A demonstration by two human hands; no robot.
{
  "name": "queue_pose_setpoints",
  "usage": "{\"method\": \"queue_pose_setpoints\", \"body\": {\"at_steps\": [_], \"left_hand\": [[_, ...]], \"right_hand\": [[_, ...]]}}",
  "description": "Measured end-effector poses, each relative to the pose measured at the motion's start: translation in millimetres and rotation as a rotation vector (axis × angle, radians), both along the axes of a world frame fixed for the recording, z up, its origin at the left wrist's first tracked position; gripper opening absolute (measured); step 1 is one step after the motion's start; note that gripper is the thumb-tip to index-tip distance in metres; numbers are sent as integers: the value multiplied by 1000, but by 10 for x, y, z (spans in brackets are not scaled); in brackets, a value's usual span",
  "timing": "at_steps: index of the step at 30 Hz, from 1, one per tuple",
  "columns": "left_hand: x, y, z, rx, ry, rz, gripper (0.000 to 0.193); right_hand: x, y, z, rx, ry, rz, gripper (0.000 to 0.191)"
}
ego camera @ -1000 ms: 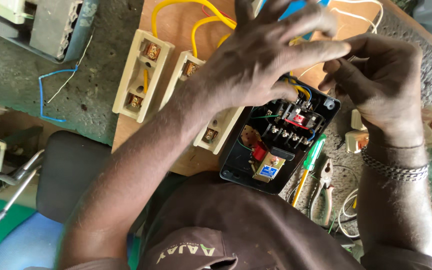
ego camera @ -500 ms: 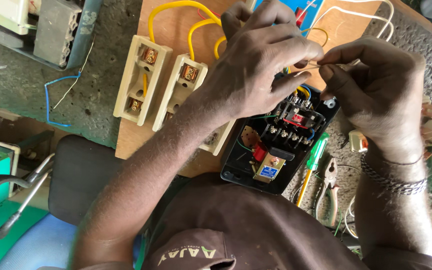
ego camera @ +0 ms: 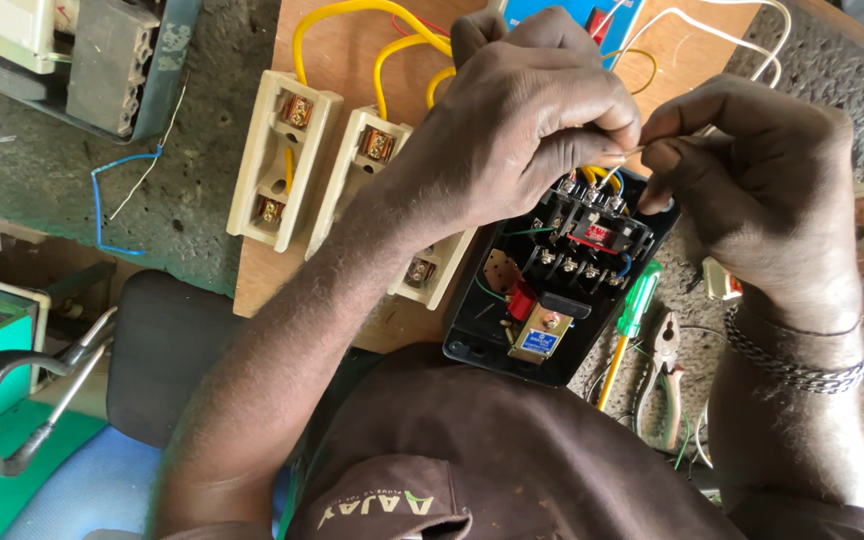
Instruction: The person connects wires to a small electrical box containing a relay and other components. They strip wire ends, insert them into terminals, and tighten screws with a screwdriver. The person also uses a multimeter to test connections.
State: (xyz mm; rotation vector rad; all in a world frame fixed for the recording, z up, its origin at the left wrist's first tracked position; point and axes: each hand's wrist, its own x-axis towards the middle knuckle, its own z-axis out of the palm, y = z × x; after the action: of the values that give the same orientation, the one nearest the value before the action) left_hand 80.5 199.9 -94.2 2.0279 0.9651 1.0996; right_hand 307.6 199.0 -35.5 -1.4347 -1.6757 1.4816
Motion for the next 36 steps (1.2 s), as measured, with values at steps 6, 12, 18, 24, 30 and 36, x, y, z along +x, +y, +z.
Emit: {"method": "queue_pose_setpoints", "body": {"at_steps": [6,12,18,24,30,36], "left_hand": [[117,-50,49,35,-54,146,13],[203,-87,93,-45,-161,230,10],[80,-104,87,-474,-388,59,18],[-44,-153,69,-118,-249,5,36],[-17,-143,22,-97,-71,89,18],[73,-149,3,-96,-92,169,14]], "right_hand": [[-7,-70,-13,-14,77,-40,9],[-34,-55,-116,117,78,-28,8],[-27,-105,-132,25,90,-98,10],[-24,-122,-134,31,80,-116,11],[-70,-78,-41,-3,4,-146,10],[-128,-68,39,70,-61,-95,9]]}}
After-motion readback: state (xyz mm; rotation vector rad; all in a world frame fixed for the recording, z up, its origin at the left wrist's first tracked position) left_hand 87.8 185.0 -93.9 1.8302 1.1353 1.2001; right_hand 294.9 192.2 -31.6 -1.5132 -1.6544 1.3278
